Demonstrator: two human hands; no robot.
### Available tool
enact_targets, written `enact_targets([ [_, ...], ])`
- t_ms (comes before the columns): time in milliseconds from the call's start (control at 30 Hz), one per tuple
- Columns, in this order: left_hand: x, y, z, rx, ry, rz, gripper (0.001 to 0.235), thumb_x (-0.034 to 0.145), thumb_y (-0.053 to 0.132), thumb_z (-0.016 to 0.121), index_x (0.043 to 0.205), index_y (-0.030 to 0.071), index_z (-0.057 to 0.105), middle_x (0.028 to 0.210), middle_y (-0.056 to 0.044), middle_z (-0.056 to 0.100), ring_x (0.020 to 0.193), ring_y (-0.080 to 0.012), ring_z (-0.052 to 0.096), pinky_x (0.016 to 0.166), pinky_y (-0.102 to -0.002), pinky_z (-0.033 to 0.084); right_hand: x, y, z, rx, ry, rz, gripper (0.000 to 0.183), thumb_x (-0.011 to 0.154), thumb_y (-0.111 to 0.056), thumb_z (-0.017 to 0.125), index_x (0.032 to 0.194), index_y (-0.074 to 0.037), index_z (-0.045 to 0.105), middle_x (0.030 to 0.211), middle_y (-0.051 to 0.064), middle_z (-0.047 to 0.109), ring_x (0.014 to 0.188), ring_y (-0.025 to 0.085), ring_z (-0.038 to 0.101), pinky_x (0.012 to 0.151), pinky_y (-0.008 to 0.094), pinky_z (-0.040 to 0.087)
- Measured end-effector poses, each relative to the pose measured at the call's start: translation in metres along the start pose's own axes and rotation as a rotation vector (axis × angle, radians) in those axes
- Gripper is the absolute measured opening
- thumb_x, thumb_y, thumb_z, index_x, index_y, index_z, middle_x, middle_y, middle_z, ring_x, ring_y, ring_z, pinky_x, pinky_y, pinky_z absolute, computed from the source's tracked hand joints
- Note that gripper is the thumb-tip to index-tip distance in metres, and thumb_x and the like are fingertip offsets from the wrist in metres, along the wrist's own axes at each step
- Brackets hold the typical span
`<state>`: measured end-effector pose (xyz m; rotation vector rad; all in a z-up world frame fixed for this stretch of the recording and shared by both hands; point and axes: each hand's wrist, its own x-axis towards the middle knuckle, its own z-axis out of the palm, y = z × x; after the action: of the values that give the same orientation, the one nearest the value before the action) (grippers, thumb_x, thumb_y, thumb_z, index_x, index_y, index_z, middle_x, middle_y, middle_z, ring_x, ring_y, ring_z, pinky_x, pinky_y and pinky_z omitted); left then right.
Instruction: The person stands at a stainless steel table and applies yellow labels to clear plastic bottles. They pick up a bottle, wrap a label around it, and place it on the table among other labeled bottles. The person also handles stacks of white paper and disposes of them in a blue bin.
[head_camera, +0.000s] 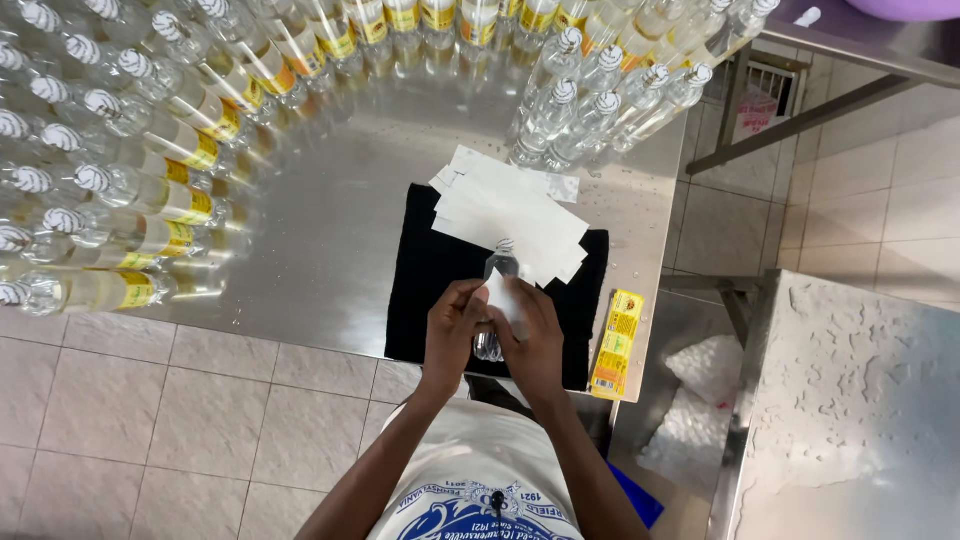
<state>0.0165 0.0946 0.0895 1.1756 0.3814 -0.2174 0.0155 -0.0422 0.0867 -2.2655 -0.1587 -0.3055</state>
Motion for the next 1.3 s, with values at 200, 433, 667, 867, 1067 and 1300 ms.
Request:
enact_targets([
  [200,0.005,-0.018,-0.017,-0.027,-0.037,-0.022,0.037,0.113,0.029,0.065,0.139,0.004,0.073,0.098,-0.016,0.076,0.104,-0.0274,0.077,0.094,-0.053,0.070,-0.001,-0.013,0.001,0.110,-0.048,0.131,0.036,0.103,-0.019,0.080,0.137,-0.008,0.076,0.120,0.014,0.077,0.116,0.036,0.077,0.094,0.048,0.064],
  [433,0.003,-0.023,-0.025,-0.089,-0.078,-0.035,0.036,0.112,0.026,0.067,0.135,-0.001,0.074,0.101,-0.021,0.075,0.105,-0.0326,0.077,0.094,-0.055,0.070,-0.012,-0.009,0.007,0.524,-0.023,0.389,0.031,0.102,-0.014,0.080,0.131,-0.005,0.079,0.114,0.016,0.082,0.112,0.032,0.079,0.091,0.048,0.066],
  [667,-0.004,-0.029,-0.032,-0.027,-0.119,0.023,0.033,0.113,0.024,0.065,0.137,0.003,0.074,0.102,-0.016,0.074,0.104,-0.0259,0.076,0.093,-0.051,0.070,-0.006,-0.019,0.006,0.525,0.020,0.381,0.018,0.102,-0.015,0.081,0.117,-0.006,0.083,0.106,0.013,0.084,0.103,0.028,0.082,0.088,0.046,0.064],
  [867,-0.001,-0.049,-0.041,-0.007,-0.054,0.054,0.027,0.114,0.023,0.063,0.133,0.008,0.076,0.103,-0.014,0.074,0.104,-0.0225,0.073,0.093,-0.048,0.067,-0.010,-0.027,0.009,0.770,0.149,0.531,0.010,0.105,-0.012,0.074,0.109,-0.004,0.080,0.114,0.012,0.080,0.105,0.018,0.071,0.096,0.044,0.056],
  [1067,-0.002,0.003,-0.048,-0.050,0.182,0.101,0.027,0.116,0.025,0.059,0.134,0.010,0.072,0.110,-0.011,0.071,0.110,-0.0220,0.071,0.101,-0.047,0.063,-0.070,0.031,0.014,0.842,0.255,0.602,0.015,0.108,-0.013,0.066,0.104,-0.005,0.078,0.098,0.005,0.070,0.104,0.014,0.064,0.103,0.043,0.053],
  [1300,-0.001,0.034,-0.057,0.145,0.251,0.226,0.042,0.105,0.022,0.069,0.146,0.012,0.073,0.108,0.001,0.073,0.090,-0.0081,0.063,0.081,-0.026,0.050,-0.068,0.010,-0.033,0.265,-0.291,0.648,0.023,0.097,-0.010,0.075,0.118,-0.015,0.084,0.122,-0.002,0.085,0.120,0.015,0.077,0.110,0.030,0.057],
])
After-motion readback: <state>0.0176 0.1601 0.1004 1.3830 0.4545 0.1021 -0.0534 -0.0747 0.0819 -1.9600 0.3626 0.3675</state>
